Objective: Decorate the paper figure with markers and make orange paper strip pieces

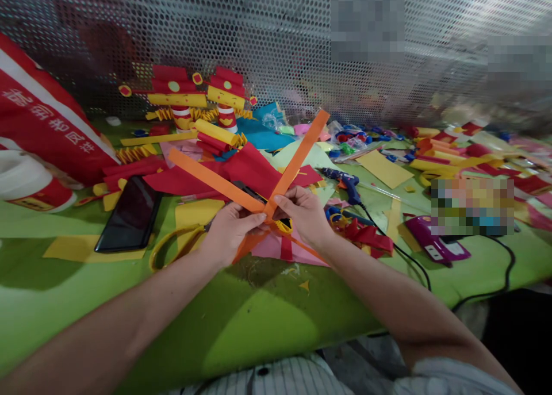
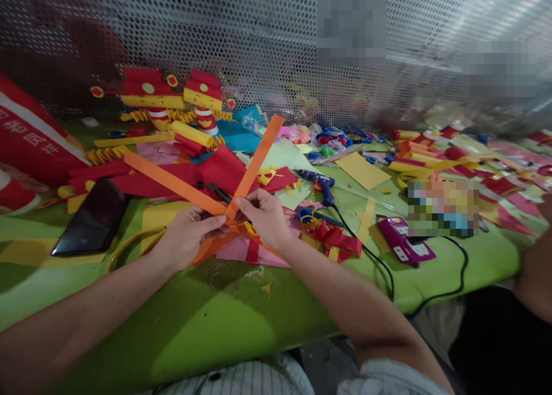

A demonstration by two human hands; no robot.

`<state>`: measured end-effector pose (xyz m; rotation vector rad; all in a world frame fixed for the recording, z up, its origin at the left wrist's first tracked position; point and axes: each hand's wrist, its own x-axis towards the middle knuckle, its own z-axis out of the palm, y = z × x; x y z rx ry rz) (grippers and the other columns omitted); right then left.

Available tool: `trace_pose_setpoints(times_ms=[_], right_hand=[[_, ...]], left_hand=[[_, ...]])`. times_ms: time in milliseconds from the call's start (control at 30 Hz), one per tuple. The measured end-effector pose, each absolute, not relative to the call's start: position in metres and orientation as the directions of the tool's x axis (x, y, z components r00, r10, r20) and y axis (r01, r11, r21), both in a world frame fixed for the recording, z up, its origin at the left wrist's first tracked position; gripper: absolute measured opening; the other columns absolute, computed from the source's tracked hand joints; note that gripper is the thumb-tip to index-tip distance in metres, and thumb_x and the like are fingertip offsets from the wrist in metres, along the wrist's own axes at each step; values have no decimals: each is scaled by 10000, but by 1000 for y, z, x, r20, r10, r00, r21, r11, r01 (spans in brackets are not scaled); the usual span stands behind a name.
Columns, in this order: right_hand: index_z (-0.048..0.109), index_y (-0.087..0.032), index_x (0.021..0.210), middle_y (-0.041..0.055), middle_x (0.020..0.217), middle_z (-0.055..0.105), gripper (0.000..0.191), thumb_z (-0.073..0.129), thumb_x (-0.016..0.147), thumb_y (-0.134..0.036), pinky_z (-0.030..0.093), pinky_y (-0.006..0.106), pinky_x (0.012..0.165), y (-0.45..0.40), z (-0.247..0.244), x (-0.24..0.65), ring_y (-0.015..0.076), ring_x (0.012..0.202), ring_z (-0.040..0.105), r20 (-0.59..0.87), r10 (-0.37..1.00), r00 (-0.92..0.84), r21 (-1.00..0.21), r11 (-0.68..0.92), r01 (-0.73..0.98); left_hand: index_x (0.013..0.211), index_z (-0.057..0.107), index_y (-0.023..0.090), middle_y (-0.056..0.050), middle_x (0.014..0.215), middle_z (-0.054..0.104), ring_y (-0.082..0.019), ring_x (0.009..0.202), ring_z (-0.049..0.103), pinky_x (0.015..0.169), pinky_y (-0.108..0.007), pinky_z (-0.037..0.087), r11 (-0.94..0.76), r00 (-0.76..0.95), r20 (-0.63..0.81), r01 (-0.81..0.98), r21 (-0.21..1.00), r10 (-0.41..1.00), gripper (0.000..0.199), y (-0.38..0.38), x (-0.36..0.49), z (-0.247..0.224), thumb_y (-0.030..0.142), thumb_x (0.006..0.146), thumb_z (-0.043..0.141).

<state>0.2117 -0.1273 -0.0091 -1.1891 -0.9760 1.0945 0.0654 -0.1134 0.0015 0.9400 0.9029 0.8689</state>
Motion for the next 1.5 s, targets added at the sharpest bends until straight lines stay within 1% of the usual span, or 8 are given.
trace_pose_setpoints(times_ms=[167,400,567,700,967,1133,1267,1500], right_hand=[[487,-208,617,-41,504,612,358,734,596,-467,521,255,500,-128,-9,211,113,469,590,-4,981,193,-989,25,-146],[567,-187,742,-23,602,646,352,731,606,-467,472,203,466,-129,-6,211,91,500,588,-100,995,24,-978,-94,-184],[602,-171,670,-34,543,610,283,759,584,-389,423,182,427,-129,-5,211,64,438,526,-172,981,-85,-971,-184,-153],[597,-174,640,-33,538,611,263,763,577,-368,439,194,450,-130,-4,210,74,458,545,-172,983,-58,-970,-179,-166],[584,-172,626,-25,532,625,300,754,579,-415,497,238,493,-131,-7,205,90,461,567,-123,992,-25,-970,-126,-206],[576,-171,620,-24,515,623,303,753,575,-413,489,239,478,-132,-9,203,91,446,561,-121,993,8,-965,-116,-235],[599,-164,652,-25,535,624,297,761,566,-397,475,225,487,-130,-8,203,83,463,563,-167,985,-34,-955,-170,-244],[599,-152,657,-30,520,607,317,771,545,-394,432,207,457,-129,-8,206,65,435,530,-185,982,-29,-960,-187,-208]], left_hand=[[659,643,151,3,590,655,-117,502,582,564,-261,485,335,354,-248,-209,919,902,135,-114,66,2,150,540,707],[658,647,154,6,607,660,-99,497,568,546,-235,473,292,346,-208,-212,933,915,106,-112,65,1,132,564,690],[670,663,156,-2,639,679,-97,509,571,563,-236,477,276,347,-188,-223,935,919,106,-111,65,0,125,570,683],[680,668,149,-2,624,677,-106,522,583,580,-242,491,282,361,-187,-232,931,914,117,-112,66,2,123,567,684],[689,669,131,-10,625,682,-120,548,611,611,-255,524,303,371,-181,-305,903,911,145,-113,67,0,110,549,700],[671,671,135,-9,608,674,-113,530,597,598,-259,518,309,369,-180,-328,893,912,126,-113,67,0,98,553,696],[673,669,133,-7,597,670,-106,521,591,581,-244,509,312,366,-187,-320,894,912,128,-112,66,-1,101,552,696],[676,662,139,-9,602,669,-120,545,606,595,-254,513,311,376,-194,-279,909,906,117,-111,65,-2,128,561,682]])
